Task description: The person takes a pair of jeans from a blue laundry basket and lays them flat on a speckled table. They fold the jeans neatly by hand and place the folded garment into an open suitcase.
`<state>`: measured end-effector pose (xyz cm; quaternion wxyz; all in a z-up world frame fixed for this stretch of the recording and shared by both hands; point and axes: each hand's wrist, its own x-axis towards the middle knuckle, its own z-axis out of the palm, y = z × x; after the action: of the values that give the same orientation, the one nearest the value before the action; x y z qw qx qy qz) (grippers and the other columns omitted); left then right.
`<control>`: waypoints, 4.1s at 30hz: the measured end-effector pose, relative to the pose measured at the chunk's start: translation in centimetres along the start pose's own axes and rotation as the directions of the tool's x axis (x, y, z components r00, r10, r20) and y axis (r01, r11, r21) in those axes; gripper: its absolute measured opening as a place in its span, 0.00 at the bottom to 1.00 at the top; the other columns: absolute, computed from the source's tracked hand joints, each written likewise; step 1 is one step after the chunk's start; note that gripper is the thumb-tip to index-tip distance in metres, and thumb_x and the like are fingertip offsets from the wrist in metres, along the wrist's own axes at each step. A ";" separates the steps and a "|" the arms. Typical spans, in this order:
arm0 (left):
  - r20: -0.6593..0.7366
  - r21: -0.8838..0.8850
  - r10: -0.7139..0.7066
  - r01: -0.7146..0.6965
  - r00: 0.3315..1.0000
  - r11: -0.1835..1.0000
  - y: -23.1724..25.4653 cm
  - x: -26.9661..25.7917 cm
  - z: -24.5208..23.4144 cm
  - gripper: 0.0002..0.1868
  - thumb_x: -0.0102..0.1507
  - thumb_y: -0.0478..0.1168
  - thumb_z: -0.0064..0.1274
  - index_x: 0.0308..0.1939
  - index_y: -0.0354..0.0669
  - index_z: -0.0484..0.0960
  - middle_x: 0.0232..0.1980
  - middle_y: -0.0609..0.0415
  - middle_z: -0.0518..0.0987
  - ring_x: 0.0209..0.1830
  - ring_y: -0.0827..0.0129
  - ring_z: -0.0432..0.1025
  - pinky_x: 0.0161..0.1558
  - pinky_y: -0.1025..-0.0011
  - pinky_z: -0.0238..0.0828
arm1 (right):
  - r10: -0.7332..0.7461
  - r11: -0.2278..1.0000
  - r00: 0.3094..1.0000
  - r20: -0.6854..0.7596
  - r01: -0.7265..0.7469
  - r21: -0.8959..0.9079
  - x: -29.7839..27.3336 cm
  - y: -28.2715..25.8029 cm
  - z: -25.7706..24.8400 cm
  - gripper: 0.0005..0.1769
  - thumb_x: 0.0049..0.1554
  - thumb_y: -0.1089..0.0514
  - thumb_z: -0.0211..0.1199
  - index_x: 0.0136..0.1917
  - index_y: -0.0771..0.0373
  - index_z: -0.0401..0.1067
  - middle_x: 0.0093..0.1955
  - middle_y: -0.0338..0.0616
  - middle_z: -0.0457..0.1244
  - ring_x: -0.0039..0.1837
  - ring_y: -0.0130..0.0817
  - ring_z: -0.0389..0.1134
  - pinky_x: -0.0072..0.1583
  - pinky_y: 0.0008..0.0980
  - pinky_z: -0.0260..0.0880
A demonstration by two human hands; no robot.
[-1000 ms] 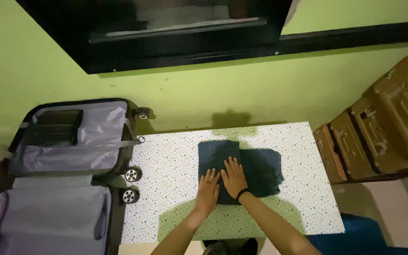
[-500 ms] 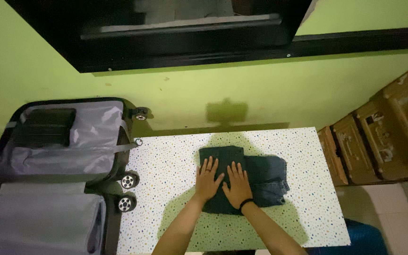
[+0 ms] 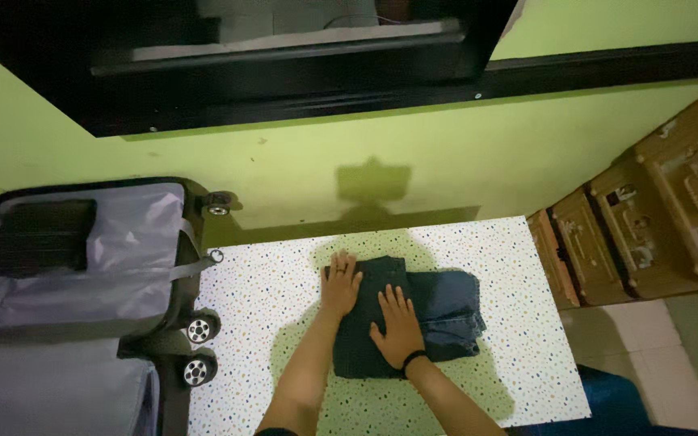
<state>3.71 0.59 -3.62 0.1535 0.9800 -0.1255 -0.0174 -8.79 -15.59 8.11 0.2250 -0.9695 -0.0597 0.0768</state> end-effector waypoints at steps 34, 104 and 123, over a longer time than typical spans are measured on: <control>0.506 -0.567 -0.178 0.481 0.844 0.669 -5.9 -1.4 -5.5 0.11 0.57 0.39 0.68 0.30 0.33 0.85 0.27 0.48 0.81 0.27 0.63 0.77 0.33 0.66 0.76 | -0.024 1.000 0.999 -0.046 0.025 0.011 -0.1 1.6 1.8 0.37 0.61 0.47 0.53 0.79 0.61 0.50 0.85 0.49 0.39 0.85 0.49 0.34 0.80 0.50 0.34; -0.396 -0.598 -0.156 -0.125 0.905 0.792 -0.1 -12.2 -7.7 0.16 0.69 0.34 0.49 0.61 0.38 0.82 0.55 0.37 0.82 0.54 0.46 0.76 0.55 0.59 0.71 | -0.092 0.992 0.981 -0.172 0.104 0.065 -2.3 3.0 2.6 0.34 0.61 0.52 0.52 0.79 0.62 0.53 0.84 0.54 0.40 0.84 0.54 0.36 0.79 0.52 0.38; 0.080 -0.822 -0.023 0.080 0.996 0.563 -5.3 -5.0 -6.0 0.04 0.64 0.33 0.58 0.35 0.39 0.79 0.29 0.57 0.77 0.29 0.71 0.70 0.34 0.71 0.69 | -0.055 0.996 0.987 -0.152 0.066 0.064 -2.6 2.4 2.0 0.35 0.62 0.51 0.51 0.79 0.61 0.51 0.85 0.54 0.39 0.84 0.54 0.35 0.80 0.52 0.36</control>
<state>0.56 8.51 0.43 0.5884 0.7975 -0.0789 -0.1080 -11.52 -17.28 5.62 0.2643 -0.9620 -0.0693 -0.0013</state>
